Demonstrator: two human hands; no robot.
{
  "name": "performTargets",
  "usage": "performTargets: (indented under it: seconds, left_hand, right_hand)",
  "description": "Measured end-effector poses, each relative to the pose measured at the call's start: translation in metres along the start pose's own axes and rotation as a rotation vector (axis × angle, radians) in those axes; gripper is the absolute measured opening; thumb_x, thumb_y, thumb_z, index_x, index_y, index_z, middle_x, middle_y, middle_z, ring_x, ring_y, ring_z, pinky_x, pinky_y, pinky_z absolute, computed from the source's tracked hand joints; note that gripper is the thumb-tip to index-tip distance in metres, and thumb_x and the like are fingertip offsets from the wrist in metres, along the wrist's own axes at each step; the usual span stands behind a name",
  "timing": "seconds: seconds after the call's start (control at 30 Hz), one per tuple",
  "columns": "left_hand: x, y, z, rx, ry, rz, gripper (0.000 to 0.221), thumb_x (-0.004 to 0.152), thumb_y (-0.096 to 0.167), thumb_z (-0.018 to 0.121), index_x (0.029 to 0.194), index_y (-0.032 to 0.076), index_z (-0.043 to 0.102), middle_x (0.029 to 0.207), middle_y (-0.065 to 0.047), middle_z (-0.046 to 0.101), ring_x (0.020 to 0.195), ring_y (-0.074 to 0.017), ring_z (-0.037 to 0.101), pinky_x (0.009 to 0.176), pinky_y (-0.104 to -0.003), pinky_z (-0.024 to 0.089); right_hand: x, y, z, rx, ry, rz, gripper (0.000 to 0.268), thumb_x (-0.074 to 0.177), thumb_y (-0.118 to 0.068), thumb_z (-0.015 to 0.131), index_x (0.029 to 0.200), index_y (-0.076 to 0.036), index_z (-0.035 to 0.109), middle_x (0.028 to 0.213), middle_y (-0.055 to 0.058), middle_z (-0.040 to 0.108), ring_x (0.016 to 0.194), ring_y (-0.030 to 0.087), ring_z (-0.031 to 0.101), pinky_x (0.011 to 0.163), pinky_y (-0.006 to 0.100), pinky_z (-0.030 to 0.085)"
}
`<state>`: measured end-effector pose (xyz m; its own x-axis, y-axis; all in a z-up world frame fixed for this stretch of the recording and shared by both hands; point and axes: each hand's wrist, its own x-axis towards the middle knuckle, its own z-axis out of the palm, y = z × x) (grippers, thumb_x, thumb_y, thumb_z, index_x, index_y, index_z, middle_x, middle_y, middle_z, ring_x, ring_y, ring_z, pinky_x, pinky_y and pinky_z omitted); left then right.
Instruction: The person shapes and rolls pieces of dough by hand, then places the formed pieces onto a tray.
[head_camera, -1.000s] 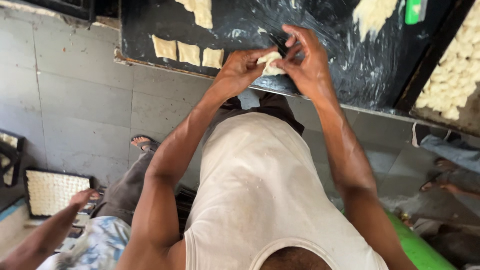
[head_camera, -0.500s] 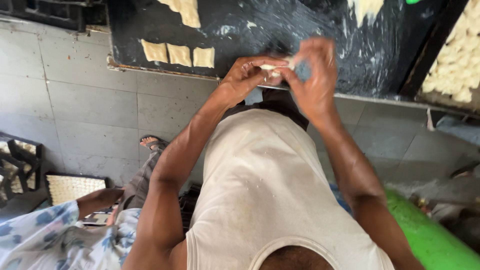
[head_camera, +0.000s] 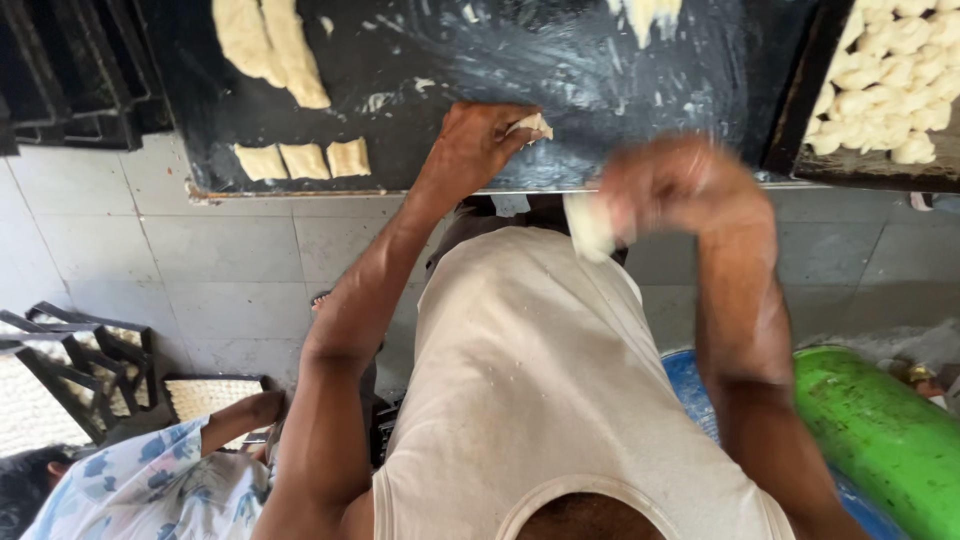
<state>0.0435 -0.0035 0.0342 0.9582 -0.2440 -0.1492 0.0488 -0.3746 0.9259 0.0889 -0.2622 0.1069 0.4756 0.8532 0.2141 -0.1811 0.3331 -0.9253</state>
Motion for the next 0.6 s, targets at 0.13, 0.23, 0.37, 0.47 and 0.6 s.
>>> performTargets:
  seconds: [0.13, 0.23, 0.37, 0.47, 0.6]
  left_hand:
    - [0.031, 0.015, 0.025, -0.077, -0.114, 0.152, 0.017, 0.1, 0.012, 0.071, 0.114, 0.005, 0.078, 0.115, -0.014, 0.079, 0.099, -0.023, 0.076, 0.085, -0.035, 0.062]
    - [0.043, 0.022, 0.057, -0.202, -0.284, -0.184, 0.028, 0.099, 0.018, 0.07, 0.123, 0.004, 0.074, 0.104, -0.011, 0.081, 0.091, -0.0162, 0.076, 0.082, -0.031, 0.062]
    - [0.079, 0.03, 0.085, -0.787, -0.422, -0.351, 0.038, 0.101, 0.017, 0.06, 0.136, 0.001, 0.062, 0.121, -0.011, 0.076, 0.103, -0.0147, 0.077, 0.093, -0.03, 0.064]
    - [0.095, 0.05, 0.115, -0.78, -0.494, -0.425, 0.035, 0.106, 0.012, 0.059, 0.139, 0.003, 0.063, 0.127, -0.017, 0.072, 0.107, -0.0184, 0.074, 0.094, -0.034, 0.064]
    - [0.116, 0.093, 0.145, -0.616, -0.494, -0.133, 0.04, 0.099, -0.008, 0.061, 0.137, 0.003, 0.067, 0.17, -0.012, 0.04, 0.097, -0.0218, 0.056, 0.088, -0.039, 0.058]
  right_hand:
    - [0.001, -0.007, -0.005, -0.896, 0.557, 0.4, 0.047, 0.091, -0.01, 0.08, 0.133, 0.001, 0.062, 0.127, 0.018, 0.059, 0.103, 0.023, 0.065, 0.078, 0.035, 0.062]
    - [-0.028, 0.002, 0.008, -0.933, 0.51, 0.449, 0.035, 0.091, -0.01, 0.082, 0.123, -0.002, 0.07, 0.117, 0.015, 0.067, 0.1, 0.028, 0.068, 0.084, 0.042, 0.06]
    - [-0.073, 0.003, 0.002, -1.287, 0.632, 0.221, 0.039, 0.09, -0.001, 0.081, 0.127, -0.001, 0.069, 0.128, 0.016, 0.063, 0.117, 0.038, 0.062, 0.096, 0.046, 0.056]
    - [-0.096, -0.006, -0.01, -1.286, 0.813, 0.118, 0.031, 0.085, 0.005, 0.077, 0.112, -0.008, 0.071, 0.124, 0.014, 0.061, 0.114, 0.036, 0.063, 0.097, 0.044, 0.055]
    - [-0.125, -0.025, -0.051, -0.509, 1.201, 0.213, 0.03, 0.091, 0.01, 0.078, 0.115, 0.0, 0.062, 0.119, 0.009, 0.063, 0.106, 0.022, 0.065, 0.09, 0.033, 0.059]
